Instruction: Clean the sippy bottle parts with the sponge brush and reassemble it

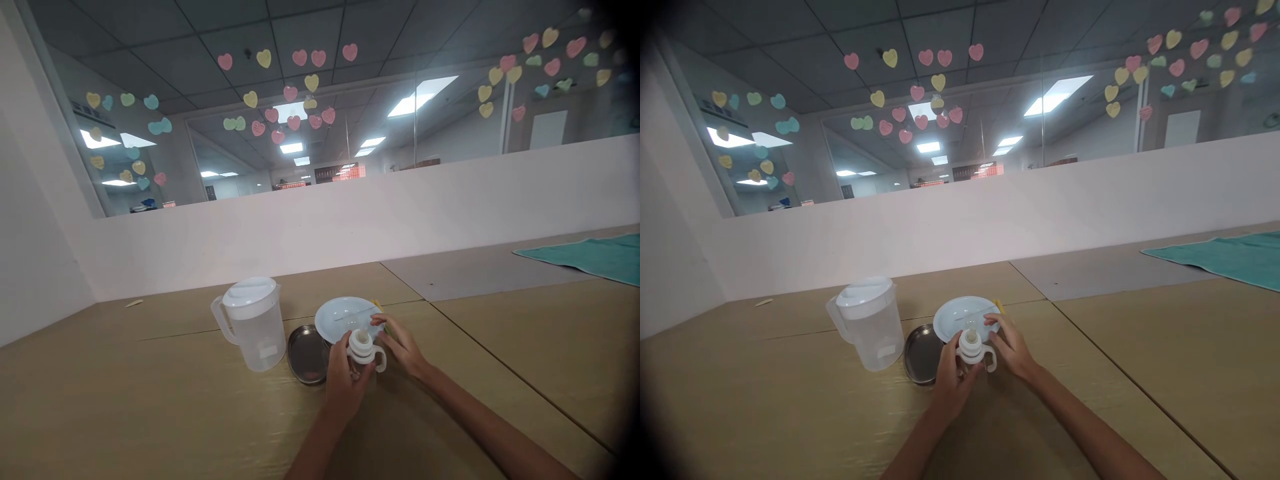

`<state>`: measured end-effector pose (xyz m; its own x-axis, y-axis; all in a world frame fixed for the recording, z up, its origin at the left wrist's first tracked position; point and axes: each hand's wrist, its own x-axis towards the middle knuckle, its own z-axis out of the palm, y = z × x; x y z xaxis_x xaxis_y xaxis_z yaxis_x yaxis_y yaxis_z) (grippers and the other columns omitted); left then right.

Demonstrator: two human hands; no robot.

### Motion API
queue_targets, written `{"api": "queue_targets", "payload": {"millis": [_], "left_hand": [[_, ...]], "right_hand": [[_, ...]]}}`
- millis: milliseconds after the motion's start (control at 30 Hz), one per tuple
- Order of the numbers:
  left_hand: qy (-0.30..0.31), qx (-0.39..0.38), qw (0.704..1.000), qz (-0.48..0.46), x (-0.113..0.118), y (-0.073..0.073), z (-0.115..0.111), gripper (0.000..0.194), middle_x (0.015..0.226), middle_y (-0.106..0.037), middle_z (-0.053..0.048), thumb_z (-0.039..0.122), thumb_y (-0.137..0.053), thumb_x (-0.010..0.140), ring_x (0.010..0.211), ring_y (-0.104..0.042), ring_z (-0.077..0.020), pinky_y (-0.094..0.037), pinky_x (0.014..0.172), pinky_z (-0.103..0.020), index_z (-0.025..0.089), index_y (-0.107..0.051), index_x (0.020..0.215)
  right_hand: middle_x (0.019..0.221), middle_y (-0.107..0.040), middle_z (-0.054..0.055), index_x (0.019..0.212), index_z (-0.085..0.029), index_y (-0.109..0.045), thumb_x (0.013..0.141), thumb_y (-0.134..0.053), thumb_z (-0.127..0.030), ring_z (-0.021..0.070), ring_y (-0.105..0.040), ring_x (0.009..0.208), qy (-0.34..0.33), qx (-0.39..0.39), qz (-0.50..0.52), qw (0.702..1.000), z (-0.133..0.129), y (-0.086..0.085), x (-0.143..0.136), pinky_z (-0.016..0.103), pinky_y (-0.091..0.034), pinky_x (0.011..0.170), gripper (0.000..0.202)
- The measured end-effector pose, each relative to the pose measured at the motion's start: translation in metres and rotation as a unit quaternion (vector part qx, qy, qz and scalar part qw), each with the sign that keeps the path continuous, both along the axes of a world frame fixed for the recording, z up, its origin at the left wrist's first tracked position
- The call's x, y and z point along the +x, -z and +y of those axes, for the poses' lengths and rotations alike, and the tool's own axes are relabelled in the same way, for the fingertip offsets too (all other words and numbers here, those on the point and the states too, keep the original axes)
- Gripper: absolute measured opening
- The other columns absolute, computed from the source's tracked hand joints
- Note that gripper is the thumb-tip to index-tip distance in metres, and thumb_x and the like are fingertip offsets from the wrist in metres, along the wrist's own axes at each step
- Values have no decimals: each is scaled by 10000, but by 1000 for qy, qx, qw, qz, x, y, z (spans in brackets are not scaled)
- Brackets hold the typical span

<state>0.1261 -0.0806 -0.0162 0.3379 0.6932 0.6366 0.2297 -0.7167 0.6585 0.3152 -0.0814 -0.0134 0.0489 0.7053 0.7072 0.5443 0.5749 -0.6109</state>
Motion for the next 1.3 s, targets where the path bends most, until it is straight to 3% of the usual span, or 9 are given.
{"api": "queue_targets", "payload": {"millis": [133,267,433,633,767,933,1067,1300], "left_hand": [[0,-3,1000,5,-1,1,0,571,1221,-497,-123,381,-559,799,1121,-469,-246,-380,942,-396,190,-368,1301],[1,-1,1000,14,-1,3,1,553,1226,-482,-120,361,-534,818,1126,-460,-233,-379,947,-385,188,-349,1310],[0,-4,1000,23,-2,4,2,568,1214,-473,-121,370,-541,816,1112,-460,-226,-389,930,-374,187,-337,1314],[-7,0,1000,25,-1,4,1,563,1206,-479,-115,382,-542,816,1115,-456,-227,-373,946,-385,196,-344,1309],[-5,-2,1000,27,-2,2,1,563,1205,-485,-115,380,-541,816,1119,-459,-231,-376,943,-388,198,-345,1312],[1,1,999,32,-2,-2,-1,536,1223,-485,-110,371,-527,825,1129,-456,-236,-371,951,-394,212,-355,1307],[-1,1,1000,28,-1,-1,-1,530,1227,-482,-112,369,-528,824,1113,-466,-232,-381,941,-392,203,-361,1299],[6,11,999,41,-2,0,0,520,1220,-494,-117,362,-512,836,1109,-469,-241,-390,932,-405,202,-357,1306]], "right_hand": [[1096,-572,70,1128,-225,-519,857,-432,-397,210,-511,1040,-63,3,-55,996,-9,-5,-14,367,-411,918,332],[1097,-583,76,1123,-231,-527,800,-540,-396,227,-529,1024,-22,0,-55,998,-14,-5,-30,387,-439,892,364],[1211,-527,97,1204,-218,-449,779,-571,-379,235,-511,1097,59,38,123,990,-9,-2,-33,421,-433,929,471],[1164,-554,99,1141,-222,-411,734,-636,-384,199,-571,1007,13,39,303,952,-9,-16,-33,345,-496,841,492],[1030,-604,55,1091,-222,-439,777,-574,-430,188,-590,937,-58,-36,229,971,-17,-23,-35,321,-496,802,400],[963,-612,56,1034,-201,-479,779,-557,-441,200,-587,923,-53,-97,110,988,-19,-22,-38,329,-484,802,359],[1035,-595,56,1082,-220,-442,738,-610,-417,200,-567,985,-10,-78,130,988,-16,-20,-40,344,-476,836,430],[1062,-577,75,1089,-220,-442,706,-653,-382,206,-574,976,-2,-20,166,986,-14,-17,-39,356,-493,831,466]]}}
